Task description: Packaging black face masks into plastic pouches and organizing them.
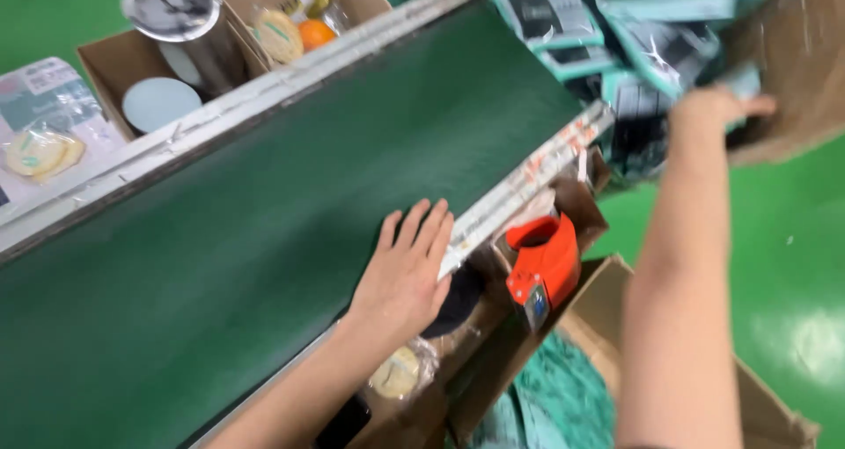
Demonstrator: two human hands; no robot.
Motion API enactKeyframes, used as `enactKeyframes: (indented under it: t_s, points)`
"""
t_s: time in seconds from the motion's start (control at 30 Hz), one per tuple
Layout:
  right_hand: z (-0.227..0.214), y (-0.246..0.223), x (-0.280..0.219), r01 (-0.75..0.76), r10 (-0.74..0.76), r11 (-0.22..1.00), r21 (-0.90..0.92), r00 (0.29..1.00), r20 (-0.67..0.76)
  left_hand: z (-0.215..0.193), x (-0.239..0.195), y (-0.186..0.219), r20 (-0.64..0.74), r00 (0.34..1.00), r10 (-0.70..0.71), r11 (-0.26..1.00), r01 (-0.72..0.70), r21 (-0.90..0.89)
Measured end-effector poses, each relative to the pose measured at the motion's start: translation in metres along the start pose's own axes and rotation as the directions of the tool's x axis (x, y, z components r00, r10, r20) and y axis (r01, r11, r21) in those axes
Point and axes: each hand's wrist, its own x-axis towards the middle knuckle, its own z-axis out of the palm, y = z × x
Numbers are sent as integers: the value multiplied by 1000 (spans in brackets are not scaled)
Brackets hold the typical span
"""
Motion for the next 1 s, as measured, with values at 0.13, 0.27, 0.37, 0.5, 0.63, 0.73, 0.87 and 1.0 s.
enactKeyframes:
  t_s: [0.13,0.27,0.37,0.5,0.63,0.73,0.87,1.0]
  points:
    - [16,54,-18,-148,203,919,-365,972,116,0,6,-4,15,1000,1,1000,-2,28]
    - [5,15,-42,73,107,890,-451,927,361,3,-1,2,-41,999,22,999,-20,39]
    - [-102,-58,-110,46,124,949,-312,857,500,3,-3,1,-63,998,12,999,-10,38]
    - [-143,-87,-223,-37,152,760,649,981,-123,3,-2,1,-69,997,37,998,-33,55]
    - [-58,-70,-263,-527,390,315,790,830,398,6,-4,2,-95,994,45,998,-41,39]
    - [-9,-65,-238,-604,527,241,760,739,420,5,-5,1,-122,991,48,999,-48,3]
    - [56,-53,-209,-641,632,336,690,697,339,8,-6,1,-149,987,53,998,-58,-31]
    - [75,-44,-202,-523,607,593,613,790,88,8,-5,0,-148,988,46,997,-53,-48]
